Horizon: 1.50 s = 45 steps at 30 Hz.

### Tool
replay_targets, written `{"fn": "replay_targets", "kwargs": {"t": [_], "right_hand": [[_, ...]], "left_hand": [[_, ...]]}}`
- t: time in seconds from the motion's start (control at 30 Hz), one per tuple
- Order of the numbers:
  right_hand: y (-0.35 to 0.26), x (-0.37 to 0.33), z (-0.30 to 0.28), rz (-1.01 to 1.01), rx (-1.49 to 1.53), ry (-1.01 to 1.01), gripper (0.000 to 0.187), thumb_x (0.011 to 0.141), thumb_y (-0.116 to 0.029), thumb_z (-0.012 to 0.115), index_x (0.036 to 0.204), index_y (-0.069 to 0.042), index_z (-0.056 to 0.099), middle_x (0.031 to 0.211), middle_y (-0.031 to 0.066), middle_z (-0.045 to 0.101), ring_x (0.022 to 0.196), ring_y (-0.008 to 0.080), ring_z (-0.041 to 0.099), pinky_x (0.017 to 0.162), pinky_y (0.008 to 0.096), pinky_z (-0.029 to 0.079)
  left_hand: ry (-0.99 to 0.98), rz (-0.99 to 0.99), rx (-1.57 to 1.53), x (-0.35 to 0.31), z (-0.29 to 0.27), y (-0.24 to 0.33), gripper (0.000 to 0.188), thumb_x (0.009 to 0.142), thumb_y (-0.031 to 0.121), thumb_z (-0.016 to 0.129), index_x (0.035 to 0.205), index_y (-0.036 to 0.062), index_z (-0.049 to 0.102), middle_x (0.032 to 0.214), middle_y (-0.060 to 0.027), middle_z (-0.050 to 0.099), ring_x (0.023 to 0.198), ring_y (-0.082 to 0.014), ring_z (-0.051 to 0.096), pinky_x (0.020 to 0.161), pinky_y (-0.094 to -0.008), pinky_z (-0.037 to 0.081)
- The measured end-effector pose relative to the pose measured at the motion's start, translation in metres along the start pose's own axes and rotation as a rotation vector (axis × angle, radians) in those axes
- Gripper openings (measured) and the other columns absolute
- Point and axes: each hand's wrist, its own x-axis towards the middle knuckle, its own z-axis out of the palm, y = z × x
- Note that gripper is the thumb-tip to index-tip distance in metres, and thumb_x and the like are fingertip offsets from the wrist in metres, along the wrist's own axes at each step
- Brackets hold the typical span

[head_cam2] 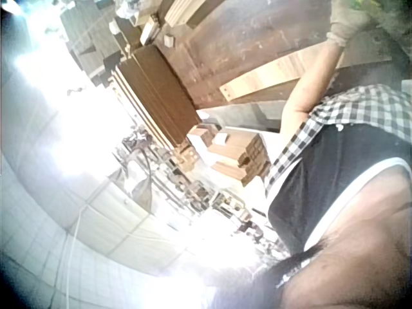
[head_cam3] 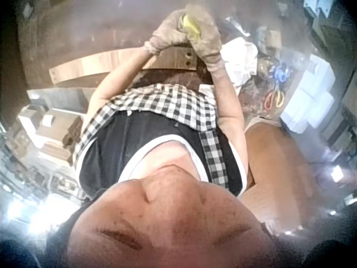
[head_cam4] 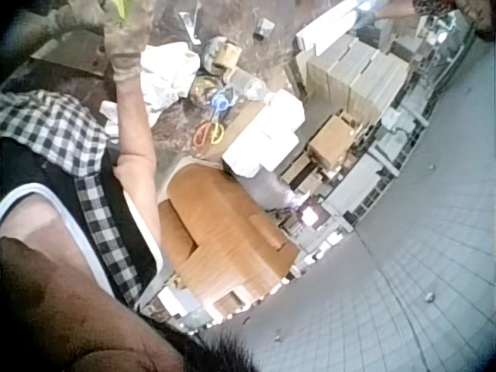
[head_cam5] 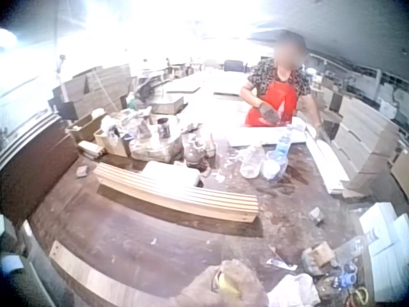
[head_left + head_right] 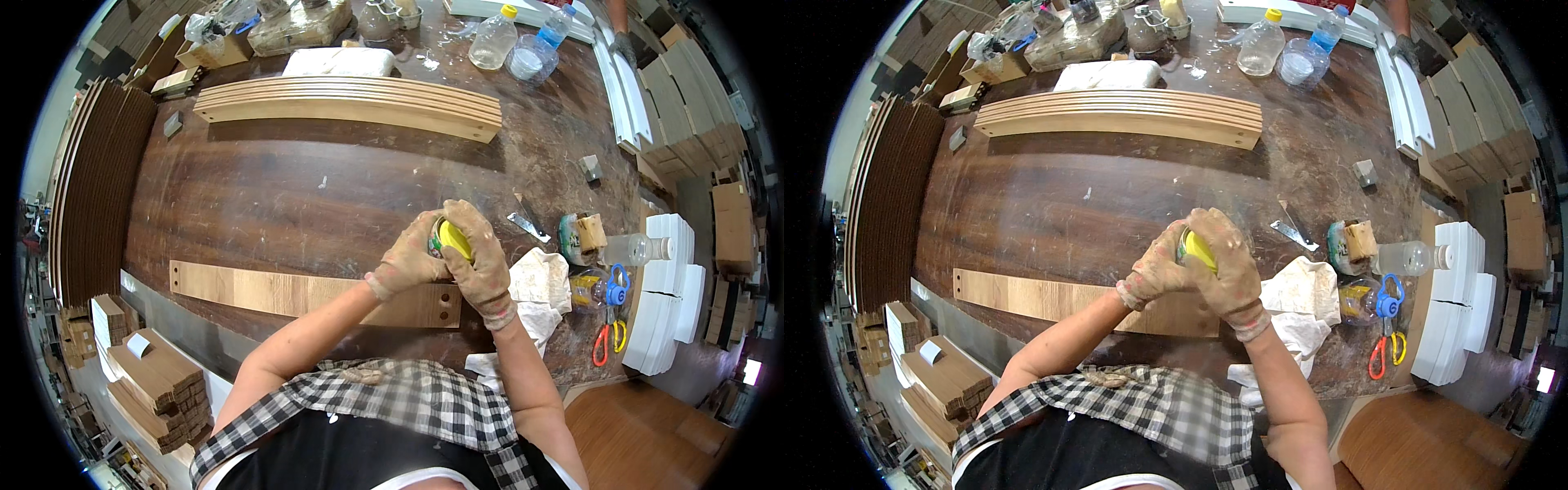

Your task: The person applies wood filler to holes in a wooden board using their fingers, wipes the surface with a cloth, sands wooden boards with a sanding block, and stacks the boards onto a pile.

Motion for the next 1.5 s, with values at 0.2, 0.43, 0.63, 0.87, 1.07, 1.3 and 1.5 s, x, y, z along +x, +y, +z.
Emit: {"fn": "replay_targets", "kwargs": {"t": [0.2, 0.43, 0.63, 0.87, 1.07, 1.3, 1.5], "right_hand": [[0.005, 0.008, 0.0, -0.1, -0.105, -0.108, 0.044, 0.103, -0.031, 0.053, 0.133, 0.0, 0.061, 0.136, 0.0241, 0.059, 0.127, 0.0406, 0.056, 0.108, 0.0446, 0.044], [0.016, 0.006, 0.0, -0.126, 0.023, -0.09, 0.038, 0.1, -0.021, 0.053, 0.129, 0.001, 0.063, 0.128, 0.0234, 0.063, 0.119, 0.0399, 0.061, 0.104, 0.045, 0.047], [0.01, 0.007, -0.003, -0.132, 0.034, -0.122, 0.035, 0.101, -0.019, 0.051, 0.127, 0.001, 0.064, 0.125, 0.0223, 0.066, 0.117, 0.0395, 0.062, 0.102, 0.0446, 0.048], [0.01, -0.006, 0.018, 0.077, 0.024, 0.01, 0.042, 0.108, -0.024, 0.042, 0.129, 0.007, 0.061, 0.131, 0.0214, 0.064, 0.122, 0.0322, 0.062, 0.106, 0.0394, 0.047], [0.008, -0.007, 0.027, 0.071, 0.034, 0.098, 0.037, 0.108, -0.02, 0.044, 0.128, 0.004, 0.062, 0.131, 0.0193, 0.065, 0.122, 0.031, 0.062, 0.106, 0.039, 0.047], [0.02, -0.011, 0.012, 0.282, 0.308, 0.22, 0.045, 0.11, -0.032, 0.04, 0.127, 0.003, 0.063, 0.123, 0.0144, 0.067, 0.114, 0.0224, 0.063, 0.104, 0.0342, 0.047], [0.002, -0.005, 0.006, 0.459, 0.548, 0.206, 0.056, 0.109, -0.044, 0.04, 0.129, 0.005, 0.06, 0.126, 0.0124, 0.066, 0.117, 0.0213, 0.063, 0.104, 0.0344, 0.049]], "left_hand": [[0.002, 0.081, 0.218, -0.004, -0.007, -0.005, 0.078, 0.07, 0.025, 0.086, 0.135, 0.0025, 0.05, 0.121, -0.0206, 0.061, 0.118, -0.0384, 0.059, 0.1, -0.0419, 0.049], [-0.134, -0.086, 0.173, -0.002, -0.007, 0.023, 0.088, 0.074, 0.034, 0.083, 0.141, -0.0022, 0.04, 0.134, -0.0251, 0.058, 0.129, -0.0392, 0.056, 0.105, -0.043, 0.047], [-0.184, 0.033, 0.06, -0.002, -0.004, -0.006, 0.115, 0.076, 0.039, 0.083, 0.155, -0.0084, 0.015, 0.144, -0.0261, 0.051, 0.138, -0.0372, 0.048, 0.114, -0.0399, 0.039], [-0.172, -0.166, 0.369, 0.0, 0.001, 0.025, 0.108, 0.082, 0.037, 0.076, 0.154, -0.0134, 0.012, 0.134, -0.0353, 0.053, 0.129, -0.0429, 0.054, 0.109, -0.0424, 0.043], [-0.096, -0.037, 0.463, 0.0, 0.004, 0.014, 0.106, 0.082, 0.036, 0.075, 0.153, -0.0148, 0.014, 0.123, -0.0386, 0.057, 0.119, -0.0466, 0.058, 0.103, -0.0449, 0.047], [-0.199, -0.136, 0.452, 0.004, -0.012, 0.05, 0.12, 0.072, 0.038, 0.083, 0.155, -0.0098, 0.012, 0.118, -0.0364, 0.061, 0.115, -0.0455, 0.061, 0.1, -0.0454, 0.048], [-0.186, -0.079, 0.44, -0.003, -0.012, 0.028, 0.12, 0.07, 0.037, 0.084, 0.156, -0.0083, 0.013, 0.12, -0.0313, 0.062, 0.115, -0.0443, 0.061, 0.1, -0.0449, 0.048]]}}
